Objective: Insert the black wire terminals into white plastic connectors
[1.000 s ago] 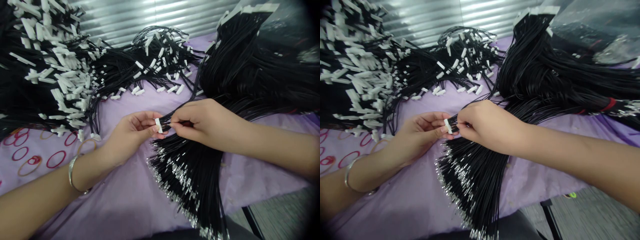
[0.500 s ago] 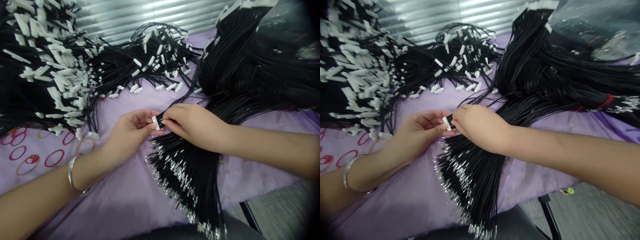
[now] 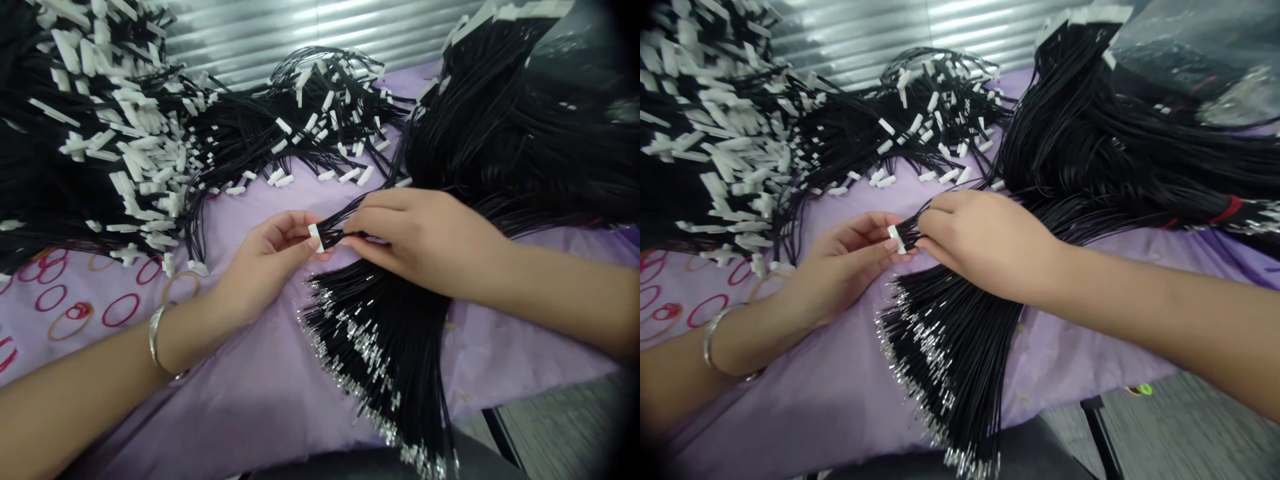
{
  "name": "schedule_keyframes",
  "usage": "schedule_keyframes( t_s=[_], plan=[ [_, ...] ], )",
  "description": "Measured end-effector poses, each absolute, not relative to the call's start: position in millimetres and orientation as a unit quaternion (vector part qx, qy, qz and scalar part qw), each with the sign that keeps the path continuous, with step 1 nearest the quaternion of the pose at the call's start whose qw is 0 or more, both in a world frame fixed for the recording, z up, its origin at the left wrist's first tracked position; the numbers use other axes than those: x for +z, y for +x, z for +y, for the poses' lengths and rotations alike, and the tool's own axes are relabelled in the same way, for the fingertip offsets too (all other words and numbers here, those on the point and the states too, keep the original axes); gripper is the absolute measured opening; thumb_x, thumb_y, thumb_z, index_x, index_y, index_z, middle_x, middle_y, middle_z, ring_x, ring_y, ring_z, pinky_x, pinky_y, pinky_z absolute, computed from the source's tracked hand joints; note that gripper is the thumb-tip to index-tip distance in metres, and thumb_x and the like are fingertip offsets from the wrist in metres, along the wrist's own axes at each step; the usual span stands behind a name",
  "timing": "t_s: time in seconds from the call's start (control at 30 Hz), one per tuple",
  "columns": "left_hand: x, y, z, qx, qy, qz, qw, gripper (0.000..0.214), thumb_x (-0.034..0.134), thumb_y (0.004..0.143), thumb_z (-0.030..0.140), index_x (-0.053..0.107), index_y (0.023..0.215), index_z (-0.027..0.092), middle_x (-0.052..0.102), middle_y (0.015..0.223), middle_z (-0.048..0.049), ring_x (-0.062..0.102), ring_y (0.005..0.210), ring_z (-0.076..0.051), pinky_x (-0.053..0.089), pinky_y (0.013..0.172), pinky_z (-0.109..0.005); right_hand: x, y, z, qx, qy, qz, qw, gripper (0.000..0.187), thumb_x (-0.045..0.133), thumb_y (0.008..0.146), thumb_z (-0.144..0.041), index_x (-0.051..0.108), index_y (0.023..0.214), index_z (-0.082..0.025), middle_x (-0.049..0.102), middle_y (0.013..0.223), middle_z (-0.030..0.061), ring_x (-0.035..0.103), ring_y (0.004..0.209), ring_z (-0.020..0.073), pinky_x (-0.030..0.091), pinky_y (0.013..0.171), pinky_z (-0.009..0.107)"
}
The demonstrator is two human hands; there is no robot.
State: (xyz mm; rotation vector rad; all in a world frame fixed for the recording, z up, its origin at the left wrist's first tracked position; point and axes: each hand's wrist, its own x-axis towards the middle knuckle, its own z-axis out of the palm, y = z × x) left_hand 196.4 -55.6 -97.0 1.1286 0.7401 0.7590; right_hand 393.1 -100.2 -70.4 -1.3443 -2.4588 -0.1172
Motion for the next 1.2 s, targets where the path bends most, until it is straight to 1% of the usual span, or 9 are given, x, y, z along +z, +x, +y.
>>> schedule_keyframes(
  t_s=[0.13, 0.3, 0.37, 0.57, 0.7, 0.87, 0.97, 1.1, 1.2],
  plan=[
    [-96, 197, -56, 0.367, 0.490, 0.341, 0.713, 0.018, 0.069, 0.074, 0.009, 0.064, 0.091, 0.015, 0.063, 0.085, -0.0001, 0.062, 0.078, -0.010, 0.055, 0.076, -0.025, -60, 395, -115, -0.124, -0.471, -0.850, 0.199, 0.031, 0.042, 0.095, -0.030, 0.066, 0.083, -0.016, 0.063, 0.086, 0.0080, 0.057, 0.080, 0.0189, 0.041, 0.067, 0.031],
    [-96, 199, -55, 0.376, 0.478, 0.358, 0.709, 0.016, 0.069, 0.075, 0.010, 0.065, 0.090, 0.014, 0.061, 0.084, 0.0000, 0.060, 0.077, -0.009, 0.055, 0.076, -0.025, -74, 388, -113, 0.075, -0.388, -0.907, 0.145, 0.022, 0.051, 0.092, -0.025, 0.066, 0.081, -0.014, 0.061, 0.082, 0.0059, 0.056, 0.075, 0.0160, 0.043, 0.068, 0.029],
    [-96, 199, -54, 0.377, 0.473, 0.363, 0.709, 0.016, 0.069, 0.075, 0.010, 0.066, 0.090, 0.014, 0.062, 0.087, -0.0008, 0.060, 0.078, -0.010, 0.055, 0.076, -0.024, -78, 386, -109, 0.116, -0.391, -0.900, 0.153, 0.021, 0.050, 0.092, -0.022, 0.064, 0.078, -0.014, 0.059, 0.081, 0.0052, 0.054, 0.075, 0.0149, 0.042, 0.068, 0.028],
    [-95, 199, -52, 0.366, 0.441, 0.362, 0.735, 0.014, 0.072, 0.073, 0.009, 0.068, 0.086, 0.012, 0.067, 0.085, -0.0028, 0.064, 0.077, -0.011, 0.055, 0.078, -0.027, -72, 388, -108, 0.140, -0.456, -0.845, 0.242, 0.016, 0.046, 0.093, -0.021, 0.056, 0.084, -0.013, 0.056, 0.080, 0.0025, 0.051, 0.070, 0.0108, 0.038, 0.064, 0.024],
    [-95, 197, -48, 0.353, 0.423, 0.363, 0.751, 0.017, 0.076, 0.068, 0.009, 0.070, 0.084, 0.012, 0.068, 0.075, -0.0012, 0.064, 0.071, -0.010, 0.056, 0.071, -0.023, -68, 389, -107, 0.194, -0.490, -0.811, 0.252, 0.013, 0.053, 0.089, -0.024, 0.058, 0.082, -0.015, 0.055, 0.066, -0.0031, 0.045, 0.056, 0.0074, 0.033, 0.055, 0.021],
    [-96, 196, -46, 0.348, 0.420, 0.356, 0.758, 0.017, 0.078, 0.066, 0.009, 0.071, 0.080, 0.012, 0.068, 0.072, -0.0002, 0.064, 0.068, -0.009, 0.056, 0.068, -0.022, -68, 387, -106, 0.236, -0.487, -0.794, 0.278, 0.011, 0.054, 0.085, -0.020, 0.064, 0.082, -0.016, 0.062, 0.075, -0.0016, 0.053, 0.065, 0.0080, 0.037, 0.060, 0.021],
    [-96, 196, -46, 0.344, 0.422, 0.357, 0.759, 0.019, 0.078, 0.065, 0.009, 0.071, 0.082, 0.012, 0.069, 0.074, -0.0008, 0.065, 0.069, -0.010, 0.057, 0.069, -0.022, -64, 387, -107, 0.237, -0.486, -0.794, 0.278, 0.010, 0.054, 0.083, -0.017, 0.062, 0.077, -0.015, 0.061, 0.074, -0.0017, 0.053, 0.066, 0.0075, 0.038, 0.061, 0.020],
    [-95, 195, -48, 0.329, 0.432, 0.361, 0.758, 0.022, 0.079, 0.066, 0.011, 0.071, 0.086, 0.014, 0.072, 0.078, -0.0018, 0.067, 0.070, -0.010, 0.056, 0.074, -0.023, -58, 388, -109, 0.258, -0.523, -0.767, 0.268, 0.011, 0.053, 0.084, -0.021, 0.060, 0.077, -0.016, 0.057, 0.064, -0.0045, 0.048, 0.054, 0.0061, 0.034, 0.051, 0.020],
    [-94, 194, -50, 0.312, 0.450, 0.357, 0.757, 0.022, 0.080, 0.066, 0.013, 0.072, 0.087, 0.016, 0.073, 0.081, -0.0020, 0.068, 0.070, -0.011, 0.057, 0.075, -0.024, -56, 388, -108, 0.242, -0.535, -0.760, 0.279, 0.011, 0.056, 0.079, -0.018, 0.061, 0.070, -0.016, 0.057, 0.059, -0.0050, 0.047, 0.052, 0.0059, 0.033, 0.050, 0.020]
  ],
)
